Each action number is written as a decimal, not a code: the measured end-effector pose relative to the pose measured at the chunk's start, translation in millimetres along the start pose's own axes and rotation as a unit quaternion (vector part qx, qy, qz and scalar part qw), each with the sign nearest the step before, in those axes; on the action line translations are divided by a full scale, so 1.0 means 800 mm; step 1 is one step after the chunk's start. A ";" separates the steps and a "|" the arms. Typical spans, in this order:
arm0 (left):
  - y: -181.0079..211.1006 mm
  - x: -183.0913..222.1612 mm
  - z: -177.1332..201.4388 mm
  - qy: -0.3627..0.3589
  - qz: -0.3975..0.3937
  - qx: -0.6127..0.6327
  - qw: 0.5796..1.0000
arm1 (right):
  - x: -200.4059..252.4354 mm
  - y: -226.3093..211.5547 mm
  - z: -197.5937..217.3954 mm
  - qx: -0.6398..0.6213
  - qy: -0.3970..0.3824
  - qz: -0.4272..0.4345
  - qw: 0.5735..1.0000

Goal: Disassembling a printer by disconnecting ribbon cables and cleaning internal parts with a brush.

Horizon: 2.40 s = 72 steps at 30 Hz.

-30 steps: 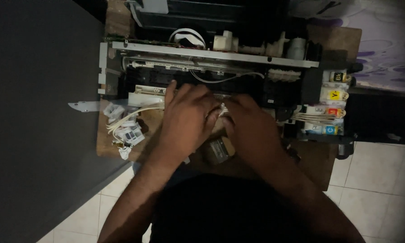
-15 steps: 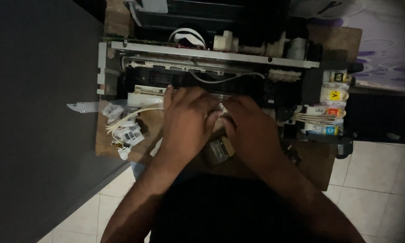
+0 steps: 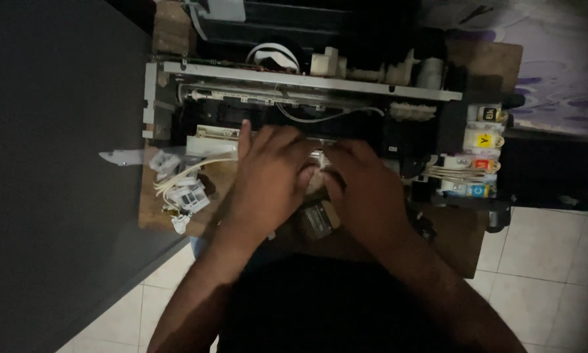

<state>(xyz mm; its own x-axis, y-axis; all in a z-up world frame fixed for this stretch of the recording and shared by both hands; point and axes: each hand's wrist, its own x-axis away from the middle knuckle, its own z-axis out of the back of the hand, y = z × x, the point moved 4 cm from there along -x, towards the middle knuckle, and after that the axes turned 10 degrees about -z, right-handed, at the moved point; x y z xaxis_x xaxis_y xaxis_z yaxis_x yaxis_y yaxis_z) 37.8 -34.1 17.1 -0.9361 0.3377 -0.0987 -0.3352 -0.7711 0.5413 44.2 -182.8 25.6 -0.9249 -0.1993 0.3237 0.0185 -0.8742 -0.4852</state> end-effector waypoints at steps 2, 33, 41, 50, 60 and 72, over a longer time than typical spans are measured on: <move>-0.002 0.009 0.004 -0.030 -0.033 -0.049 0.998 | 0.001 0.007 -0.002 -0.055 0.011 0.024 0.998; -0.005 -0.003 0.001 -0.028 -0.099 -0.006 0.995 | 0.043 0.055 0.006 -0.151 0.039 0.084 0.984; -0.013 0.014 0.005 -0.003 -0.092 -0.176 0.980 | 0.035 0.051 -0.021 -0.022 0.029 0.098 0.995; -0.005 0.012 0.011 -0.007 -0.129 -0.126 0.984 | 0.045 0.059 -0.025 -0.023 0.048 0.124 0.991; 0.001 0.011 0.000 0.039 -0.146 -0.103 0.983 | 0.045 0.059 -0.022 -0.024 0.026 0.155 0.987; -0.001 0.013 -0.014 0.040 -0.093 -0.080 0.992 | 0.041 0.053 -0.025 0.018 0.039 0.149 0.988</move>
<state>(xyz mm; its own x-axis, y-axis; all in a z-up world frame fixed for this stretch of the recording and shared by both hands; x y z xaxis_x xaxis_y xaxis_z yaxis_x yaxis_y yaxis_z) 27.0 -36.1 5.9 -0.8594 0.4432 -0.2549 -0.5101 -0.7769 0.3690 6.6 -217.6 -0.8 -0.9028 -0.4169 0.1058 0.3073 -0.7972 -0.5197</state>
